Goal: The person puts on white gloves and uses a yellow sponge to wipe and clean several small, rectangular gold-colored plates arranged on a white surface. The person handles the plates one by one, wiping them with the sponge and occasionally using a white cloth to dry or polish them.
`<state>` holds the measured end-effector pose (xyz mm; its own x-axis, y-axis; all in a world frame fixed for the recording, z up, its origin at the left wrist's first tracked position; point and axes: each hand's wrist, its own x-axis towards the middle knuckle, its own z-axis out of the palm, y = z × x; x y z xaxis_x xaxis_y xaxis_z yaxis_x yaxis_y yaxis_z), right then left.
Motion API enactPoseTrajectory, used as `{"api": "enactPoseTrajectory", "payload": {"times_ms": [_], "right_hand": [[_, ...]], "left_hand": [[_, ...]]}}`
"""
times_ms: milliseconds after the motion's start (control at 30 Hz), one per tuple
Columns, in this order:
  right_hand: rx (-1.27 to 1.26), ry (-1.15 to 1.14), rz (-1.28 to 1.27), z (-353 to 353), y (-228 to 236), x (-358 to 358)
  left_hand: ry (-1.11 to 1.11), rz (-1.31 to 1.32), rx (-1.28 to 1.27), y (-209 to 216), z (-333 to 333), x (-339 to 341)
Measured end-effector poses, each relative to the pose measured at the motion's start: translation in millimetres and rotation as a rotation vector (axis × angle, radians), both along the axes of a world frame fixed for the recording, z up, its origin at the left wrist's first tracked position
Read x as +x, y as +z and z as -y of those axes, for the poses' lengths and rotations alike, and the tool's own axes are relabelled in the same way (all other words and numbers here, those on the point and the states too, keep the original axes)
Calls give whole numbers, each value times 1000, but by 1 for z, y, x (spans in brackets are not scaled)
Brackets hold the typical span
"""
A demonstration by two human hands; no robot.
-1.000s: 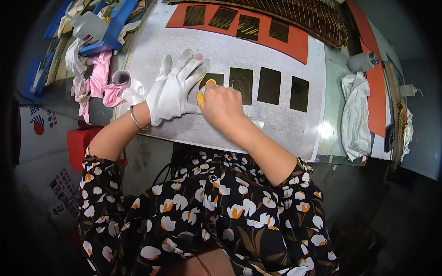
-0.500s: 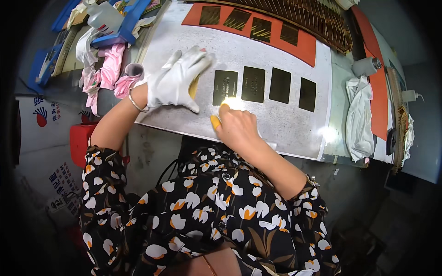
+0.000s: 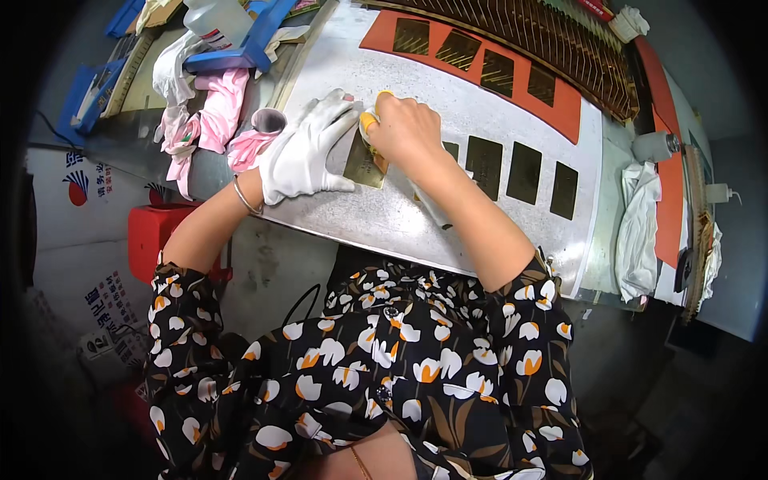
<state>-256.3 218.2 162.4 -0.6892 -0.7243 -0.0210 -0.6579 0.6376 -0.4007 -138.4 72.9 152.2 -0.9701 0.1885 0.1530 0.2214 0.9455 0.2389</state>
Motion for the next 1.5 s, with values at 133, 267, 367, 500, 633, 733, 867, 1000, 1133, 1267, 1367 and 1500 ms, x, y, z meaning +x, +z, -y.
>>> {"api": "enactPoseTrajectory", "payload": {"times_ms": [133,267,367,500,633,733,867,1000,1133,1267,1367,1500], "right_hand": [[7,-16,-20,13,-13,4],[-10,-38,-42,10,-19,12],[-27,-38,-12,10,-15,24],[-24,-41,-31,3,-20,36],[-45,-2,-28,-4,-19,48],[-58,-5,-6,-8,-19,60],[-97,-11,1,-17,-20,74],[20,6,-5,-23,-19,92],[-20,52,15,-35,-19,103],[-14,204,192,-56,-5,105],[-52,270,370,-89,19,95],[-185,151,648,-154,34,74]], "left_hand": [[45,-1,18,-6,0,2],[40,-9,52,-7,0,-3],[25,19,8,-7,3,-1],[-8,0,-79,-8,2,-6],[-58,-46,-94,-8,3,-8],[-68,27,-134,-2,3,-8],[-111,-12,-135,-6,7,-10],[-180,-40,-101,-4,15,-7],[-149,-49,-28,-4,19,-1],[-56,-77,55,-5,47,16],[-1,-135,265,-6,64,14],[176,-193,428,8,16,2]]}}
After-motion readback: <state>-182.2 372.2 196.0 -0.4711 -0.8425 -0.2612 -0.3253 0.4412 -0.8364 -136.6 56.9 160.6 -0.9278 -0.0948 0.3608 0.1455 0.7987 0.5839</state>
